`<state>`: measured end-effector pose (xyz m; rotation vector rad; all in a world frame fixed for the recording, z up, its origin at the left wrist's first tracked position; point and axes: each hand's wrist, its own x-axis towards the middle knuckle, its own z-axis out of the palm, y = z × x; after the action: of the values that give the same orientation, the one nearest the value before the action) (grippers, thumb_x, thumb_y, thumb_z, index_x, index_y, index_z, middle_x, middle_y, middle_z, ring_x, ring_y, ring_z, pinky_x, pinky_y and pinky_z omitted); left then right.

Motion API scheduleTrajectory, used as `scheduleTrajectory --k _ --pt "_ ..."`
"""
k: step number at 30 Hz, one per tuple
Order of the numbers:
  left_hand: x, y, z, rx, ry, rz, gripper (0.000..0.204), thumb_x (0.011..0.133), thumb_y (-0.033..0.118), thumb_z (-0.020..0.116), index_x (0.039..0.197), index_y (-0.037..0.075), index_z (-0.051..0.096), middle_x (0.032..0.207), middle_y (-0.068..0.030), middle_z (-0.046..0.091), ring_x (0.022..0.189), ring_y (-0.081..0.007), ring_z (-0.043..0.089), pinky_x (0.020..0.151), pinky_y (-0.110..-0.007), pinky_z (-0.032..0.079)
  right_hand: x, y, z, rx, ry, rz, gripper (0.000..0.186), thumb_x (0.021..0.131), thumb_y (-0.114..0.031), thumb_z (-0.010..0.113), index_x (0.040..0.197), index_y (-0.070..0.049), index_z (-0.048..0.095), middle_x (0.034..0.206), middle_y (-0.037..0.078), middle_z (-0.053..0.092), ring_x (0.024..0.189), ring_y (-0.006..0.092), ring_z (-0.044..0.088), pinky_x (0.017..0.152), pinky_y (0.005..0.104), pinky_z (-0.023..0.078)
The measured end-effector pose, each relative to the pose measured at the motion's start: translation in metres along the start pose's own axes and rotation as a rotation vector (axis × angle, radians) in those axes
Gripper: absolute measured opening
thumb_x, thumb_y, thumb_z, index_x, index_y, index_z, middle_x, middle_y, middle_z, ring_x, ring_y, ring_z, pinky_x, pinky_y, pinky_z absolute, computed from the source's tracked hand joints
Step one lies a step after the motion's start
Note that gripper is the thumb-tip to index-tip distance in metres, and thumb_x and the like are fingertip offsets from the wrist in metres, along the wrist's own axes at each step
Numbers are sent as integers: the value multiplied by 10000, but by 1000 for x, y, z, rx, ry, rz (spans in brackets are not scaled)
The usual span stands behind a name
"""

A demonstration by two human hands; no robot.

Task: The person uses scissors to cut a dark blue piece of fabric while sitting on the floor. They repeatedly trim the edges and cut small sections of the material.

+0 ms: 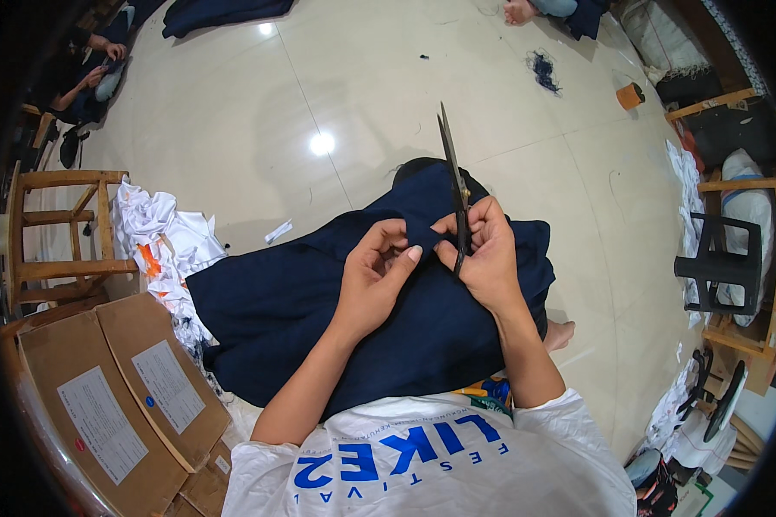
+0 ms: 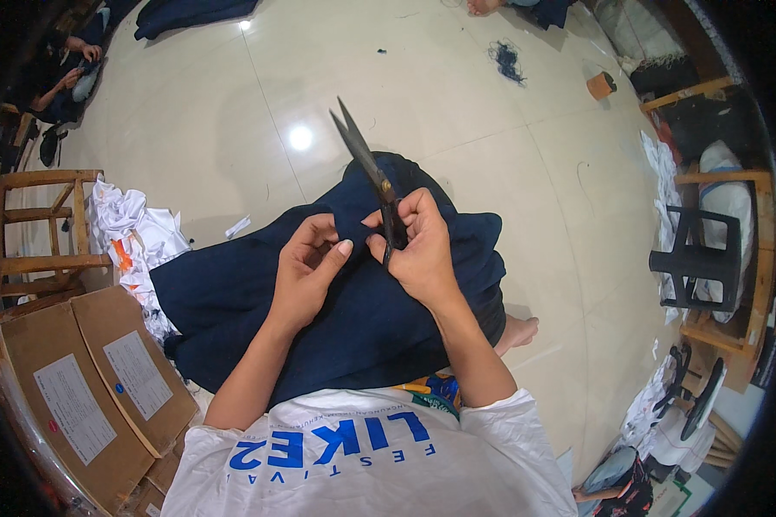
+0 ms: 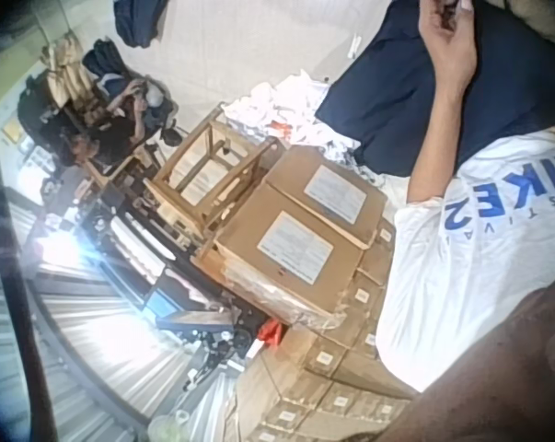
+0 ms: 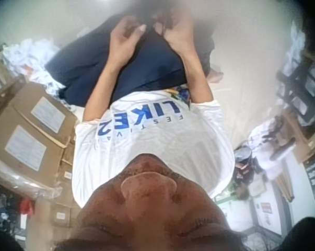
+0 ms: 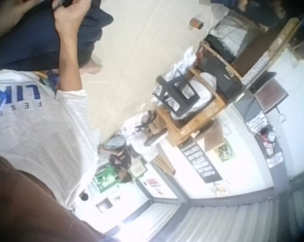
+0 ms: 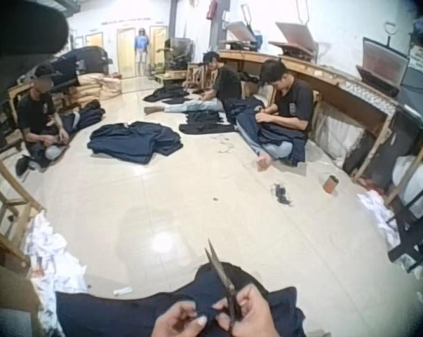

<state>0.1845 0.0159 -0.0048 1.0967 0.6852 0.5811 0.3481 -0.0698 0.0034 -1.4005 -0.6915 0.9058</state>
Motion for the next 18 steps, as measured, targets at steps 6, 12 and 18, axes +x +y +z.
scheduleTrajectory --k 6,12,18 --pt "2 8 -5 -95 -138 -1 576 990 32 651 1534 71 463 1009 31 572 969 -51 542 873 -212 438 2 1 -2 44 12 -10 450 816 96 755 1065 -64 416 1063 144 710 958 139 669 883 270 522" --pt "-1 -2 -5 -73 -177 55 641 1006 -64 480 1609 79 318 1347 -82 460 1043 -108 555 974 -266 491 -3 -6 12 -134 151 -215 550 794 -25 878 1094 -48 418 1086 137 691 994 150 643 894 316 522" --pt "-4 6 -1 -204 -179 -105 746 975 -98 412 1641 122 159 1395 -70 471 1192 -136 594 962 -314 555 -10 2 18 -363 248 -286 582 742 -77 931 1053 -38 440 1032 137 679 933 167 668 829 304 550"
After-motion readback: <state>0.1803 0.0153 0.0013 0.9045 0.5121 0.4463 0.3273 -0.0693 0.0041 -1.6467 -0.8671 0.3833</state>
